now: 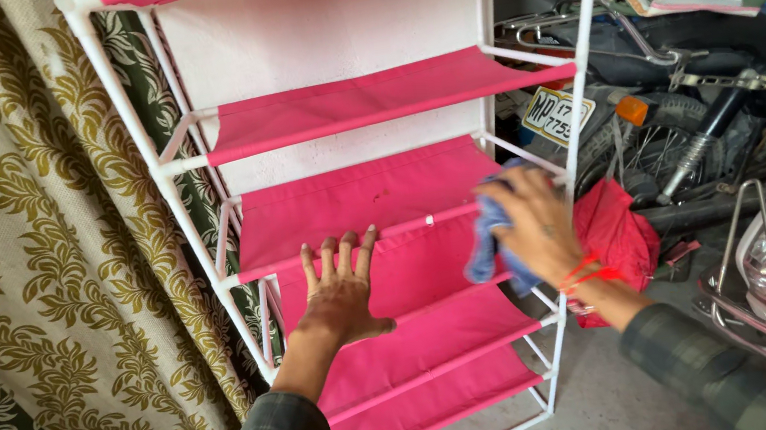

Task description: The person wipes the fabric shelves of a pink multi-tiered rack with a blue cloth, then cleans the rear chrome guard and tail light of a white scooter, and returns to wipe the rack again.

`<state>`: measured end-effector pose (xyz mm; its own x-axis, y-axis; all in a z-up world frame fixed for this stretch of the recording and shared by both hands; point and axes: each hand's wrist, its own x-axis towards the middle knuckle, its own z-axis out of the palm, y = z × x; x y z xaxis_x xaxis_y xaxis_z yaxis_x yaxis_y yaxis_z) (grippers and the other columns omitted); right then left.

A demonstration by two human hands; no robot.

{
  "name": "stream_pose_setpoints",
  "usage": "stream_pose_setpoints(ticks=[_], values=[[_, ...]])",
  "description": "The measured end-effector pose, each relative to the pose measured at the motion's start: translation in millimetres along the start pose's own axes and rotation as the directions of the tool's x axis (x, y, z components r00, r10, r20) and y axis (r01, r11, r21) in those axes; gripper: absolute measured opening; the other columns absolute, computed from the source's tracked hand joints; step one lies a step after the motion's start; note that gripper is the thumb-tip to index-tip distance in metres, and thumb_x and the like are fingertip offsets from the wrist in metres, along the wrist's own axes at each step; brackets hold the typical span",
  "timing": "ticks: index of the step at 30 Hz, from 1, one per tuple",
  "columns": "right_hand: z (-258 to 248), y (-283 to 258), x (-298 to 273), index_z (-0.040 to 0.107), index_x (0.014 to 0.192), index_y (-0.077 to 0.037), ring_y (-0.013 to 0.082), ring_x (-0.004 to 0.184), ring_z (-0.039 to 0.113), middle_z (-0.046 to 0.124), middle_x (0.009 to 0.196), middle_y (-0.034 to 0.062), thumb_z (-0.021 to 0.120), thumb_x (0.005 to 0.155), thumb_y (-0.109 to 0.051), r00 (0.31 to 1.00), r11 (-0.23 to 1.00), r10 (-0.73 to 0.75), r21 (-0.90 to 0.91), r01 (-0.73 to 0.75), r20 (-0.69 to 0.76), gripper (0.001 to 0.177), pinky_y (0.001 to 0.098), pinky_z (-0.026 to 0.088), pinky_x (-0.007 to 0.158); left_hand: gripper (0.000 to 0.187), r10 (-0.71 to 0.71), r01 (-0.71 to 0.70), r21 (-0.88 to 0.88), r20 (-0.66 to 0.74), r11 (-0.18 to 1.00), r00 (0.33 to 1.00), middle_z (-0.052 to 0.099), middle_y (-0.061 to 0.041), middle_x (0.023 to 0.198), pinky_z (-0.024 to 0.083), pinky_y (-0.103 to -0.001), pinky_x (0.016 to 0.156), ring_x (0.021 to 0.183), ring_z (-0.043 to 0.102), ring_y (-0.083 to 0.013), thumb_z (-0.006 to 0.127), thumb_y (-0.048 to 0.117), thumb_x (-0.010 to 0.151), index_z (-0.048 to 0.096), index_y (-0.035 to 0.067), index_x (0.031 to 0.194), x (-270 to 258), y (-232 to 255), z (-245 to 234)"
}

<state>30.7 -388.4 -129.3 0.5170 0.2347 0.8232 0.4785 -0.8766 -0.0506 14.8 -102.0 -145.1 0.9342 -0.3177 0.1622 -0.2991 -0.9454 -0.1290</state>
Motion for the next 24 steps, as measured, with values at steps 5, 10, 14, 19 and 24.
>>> stream_pose_setpoints(ticks=[5, 10, 14, 19, 24], values=[[7, -42, 7, 0.065, 0.128, -0.012, 0.0354, 0.110, 0.059, 0.061, 0.121, 0.0100, 0.078, 0.067, 0.004, 0.999, 0.978, -0.014, 0.207, 0.002, 0.053, 0.065, 0.0446, 0.053, 0.093, 0.146, 0.001, 0.000, -0.027, 0.020, 1.000, 1.000, 0.017, -0.018, 0.162, 0.001, -0.070, 0.120, 0.152, 0.011, -0.0433, 0.089, 0.062, 0.062, -0.007, 0.014, 0.162, -4, 1, -5], [-3, -39, 0, 0.059, 0.135, -0.012, 0.0370, 0.113, 0.059, 0.058, 0.123, 0.0130, 0.077, 0.065, 0.005, 0.989, 0.980, -0.048, 0.199, 0.020, 0.139, 0.075, 0.0453, 0.054, 0.089, 0.130, 0.160, -0.175, -0.095, -0.151, 0.980, 0.976, 0.013, -0.021, 0.163, 0.004, -0.062, 0.120, 0.152, 0.009, -0.0412, 0.087, 0.041, 0.067, -0.001, 0.011, 0.158, -14, -13, -6], [-5, -22, -23, 0.058, 0.132, -0.009, 0.0425, 0.111, 0.059, 0.056, 0.123, 0.0166, 0.072, 0.062, 0.012, 0.983, 0.969, 0.069, 0.223, -0.107, 0.172, 0.074, 0.0479, 0.053, 0.087, 0.094, 0.328, -0.311, 0.104, -0.333, 0.945, 0.884, 0.031, -0.019, 0.160, 0.016, -0.051, 0.124, 0.150, 0.027, -0.0350, 0.070, 0.014, 0.075, 0.023, 0.006, 0.156, -57, -45, 27], [4, -33, -55, 0.060, 0.125, -0.010, 0.0421, 0.100, 0.063, 0.052, 0.109, 0.0173, 0.072, 0.067, 0.010, 0.929, 0.929, 0.173, 0.259, -0.264, 0.326, 0.062, 0.0473, 0.053, 0.080, 0.060, 0.190, -0.197, 0.172, 0.055, 0.965, 0.980, 0.046, -0.018, 0.152, 0.020, -0.046, 0.129, 0.147, 0.038, -0.0307, 0.050, 0.012, 0.097, 0.036, -0.001, 0.154, -103, -81, 92], [28, -89, -69, 0.062, 0.121, -0.010, 0.0404, 0.106, 0.062, 0.052, 0.112, 0.0157, 0.064, 0.064, 0.015, 0.953, 0.921, 0.057, 0.353, -0.165, 0.297, 0.062, 0.0466, 0.052, 0.082, 0.084, 0.098, -0.077, 0.387, -0.034, 0.919, 0.995, 0.037, -0.021, 0.157, 0.013, -0.044, 0.124, 0.149, 0.028, -0.0300, 0.060, 0.023, 0.085, 0.025, -0.008, 0.154, -118, -87, 139]])
